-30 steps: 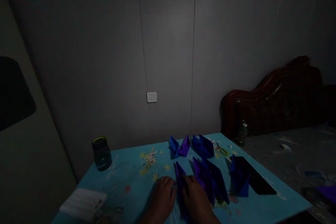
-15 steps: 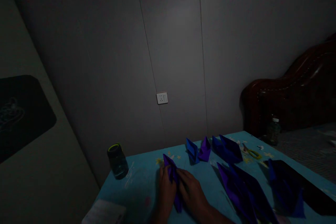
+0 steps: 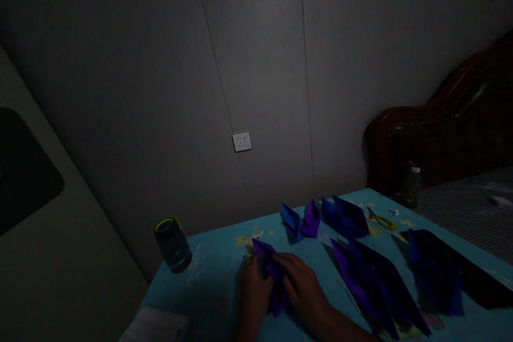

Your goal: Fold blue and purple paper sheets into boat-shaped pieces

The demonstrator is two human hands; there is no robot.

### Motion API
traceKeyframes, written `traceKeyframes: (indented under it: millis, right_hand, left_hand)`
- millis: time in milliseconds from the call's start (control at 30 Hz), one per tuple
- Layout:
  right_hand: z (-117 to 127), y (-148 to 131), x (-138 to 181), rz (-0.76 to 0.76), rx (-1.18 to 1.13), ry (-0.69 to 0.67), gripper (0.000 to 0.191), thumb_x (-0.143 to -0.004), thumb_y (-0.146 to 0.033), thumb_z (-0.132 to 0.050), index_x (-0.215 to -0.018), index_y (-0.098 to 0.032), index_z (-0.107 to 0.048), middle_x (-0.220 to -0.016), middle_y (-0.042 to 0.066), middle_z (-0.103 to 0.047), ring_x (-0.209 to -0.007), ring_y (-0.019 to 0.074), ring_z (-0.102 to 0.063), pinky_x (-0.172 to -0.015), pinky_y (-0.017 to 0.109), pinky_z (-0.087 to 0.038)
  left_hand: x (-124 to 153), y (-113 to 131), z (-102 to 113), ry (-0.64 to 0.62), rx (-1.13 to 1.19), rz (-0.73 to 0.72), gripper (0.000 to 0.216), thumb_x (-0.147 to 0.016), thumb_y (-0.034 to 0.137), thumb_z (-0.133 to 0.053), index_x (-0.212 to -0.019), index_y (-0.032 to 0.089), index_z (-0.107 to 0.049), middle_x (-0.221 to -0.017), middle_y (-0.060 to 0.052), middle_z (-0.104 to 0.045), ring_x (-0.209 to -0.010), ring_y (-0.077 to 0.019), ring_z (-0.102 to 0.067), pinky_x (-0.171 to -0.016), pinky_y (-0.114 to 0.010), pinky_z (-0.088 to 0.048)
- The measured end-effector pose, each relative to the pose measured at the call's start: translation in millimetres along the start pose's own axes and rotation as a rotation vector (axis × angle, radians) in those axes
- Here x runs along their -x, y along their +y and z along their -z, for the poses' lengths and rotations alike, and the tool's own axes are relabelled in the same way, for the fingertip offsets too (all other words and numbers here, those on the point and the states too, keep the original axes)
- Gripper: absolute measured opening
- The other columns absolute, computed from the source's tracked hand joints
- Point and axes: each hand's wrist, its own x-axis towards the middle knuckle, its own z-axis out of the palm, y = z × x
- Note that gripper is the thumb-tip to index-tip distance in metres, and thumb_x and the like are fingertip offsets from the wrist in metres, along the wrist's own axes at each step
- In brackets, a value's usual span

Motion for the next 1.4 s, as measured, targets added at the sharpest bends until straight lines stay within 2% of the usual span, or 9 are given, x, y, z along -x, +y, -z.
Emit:
traceKeyframes:
  millis: [133,267,400,533,667,800,933,1167,1400]
  right_hand:
    - [3.6,-0.6,-3.5,-0.037,-0.061,0.069,0.041,-0.083,-0.008,-0.043,-0.109,-0.023,-0.071,-0.117,0.01,-0.067,-0.107,0.0223,-0.065,-0.093,0.038,-0.053]
    - [6.4,-2.7,-7.4,-0.083,-0.106,0.135,0.037,-0.084,-0.01,-0.044,-0.103,-0.023,-0.074,-0.117,0.011,-0.064,-0.1,0.0208,-0.067,-0.085,0.033,-0.055]
    - [5.2,-0.4,-9.0,-0.109,-0.159,0.179,0.033,-0.09,-0.015,-0.044,-0.104,-0.024,-0.073,-0.116,0.01,-0.065,-0.105,0.0211,-0.065,-0.088,0.033,-0.054]
    - [4.0,2.2,-10.6,-0.169,-0.203,0.181,0.027,-0.093,-0.024,-0.045,-0.106,-0.023,-0.069,-0.108,0.009,-0.069,-0.104,0.0224,-0.065,-0.094,0.036,-0.05]
    - [2.8,3.7,-10.3,-0.301,-0.175,0.175,0.028,-0.088,-0.033,-0.056,-0.112,-0.02,-0.062,-0.108,0.009,-0.068,-0.099,0.0241,-0.064,-0.089,0.036,-0.05]
    - [3.8,3.8,-11.2,-0.403,-0.132,0.192,0.022,-0.082,-0.033,-0.06,-0.099,-0.02,-0.058,-0.093,0.006,-0.068,-0.084,0.0227,-0.063,-0.077,0.033,-0.05]
    - [6.8,1.1,-14.2,-0.422,-0.112,0.188,0.017,-0.08,-0.031,-0.057,-0.092,-0.021,-0.053,-0.082,0.003,-0.065,-0.074,0.0211,-0.061,-0.071,0.031,-0.048]
    - [7.9,-2.3,-12.8,-0.448,-0.199,0.146,0.025,-0.085,-0.028,-0.044,-0.105,-0.018,-0.055,-0.093,0.007,-0.07,-0.081,0.0221,-0.066,-0.074,0.031,-0.049]
    - [8.1,1.9,-11.0,-0.453,-0.286,0.152,0.043,-0.091,-0.034,-0.04,-0.124,-0.014,-0.06,-0.115,0.012,-0.07,-0.108,0.0248,-0.064,-0.093,0.035,-0.049]
  left_hand:
    - [0.3,-2.1,1.2,0.027,0.14,0.037,0.029,-0.08,0.024,-0.053,-0.108,0.017,-0.06,-0.106,-0.011,-0.072,-0.094,-0.0232,-0.07,-0.083,-0.036,-0.054]
    - [1.2,-1.2,1.6,0.085,0.228,0.063,0.032,-0.081,0.026,-0.052,-0.111,0.017,-0.056,-0.106,-0.012,-0.072,-0.095,-0.025,-0.07,-0.082,-0.037,-0.055]
    - [1.0,0.1,3.9,0.15,0.295,0.049,0.03,-0.083,0.028,-0.051,-0.111,0.019,-0.054,-0.105,-0.012,-0.071,-0.094,-0.0244,-0.07,-0.084,-0.039,-0.056]
    - [0.9,-1.0,3.5,0.216,0.234,-0.08,0.023,-0.082,0.022,-0.049,-0.103,0.02,-0.057,-0.107,-0.011,-0.069,-0.102,-0.0245,-0.067,-0.091,-0.043,-0.053]
    - [3.1,-2.5,-1.7,0.286,0.14,-0.22,0.022,-0.081,0.018,-0.052,-0.1,0.021,-0.063,-0.106,-0.01,-0.069,-0.105,-0.0256,-0.065,-0.094,-0.046,-0.053]
    - [7.9,-0.7,-3.2,0.303,0.096,-0.345,0.025,-0.081,0.015,-0.054,-0.103,0.021,-0.064,-0.109,-0.01,-0.069,-0.105,-0.0247,-0.065,-0.091,-0.043,-0.056]
    - [11.3,2.1,-1.9,0.295,0.051,-0.418,0.026,-0.083,0.015,-0.055,-0.106,0.021,-0.065,-0.11,-0.01,-0.068,-0.107,-0.0251,-0.064,-0.092,-0.044,-0.055]
    - [7.8,-5.2,-9.8,0.314,0.095,-0.305,0.036,-0.083,0.015,-0.054,-0.118,0.019,-0.062,-0.119,-0.014,-0.066,-0.114,-0.0276,-0.062,-0.097,-0.047,-0.052]
    - [5.8,-9.7,-12.6,0.35,0.174,-0.249,0.04,-0.084,0.015,-0.052,-0.124,0.019,-0.059,-0.128,-0.014,-0.063,-0.121,-0.0279,-0.059,-0.1,-0.049,-0.05]
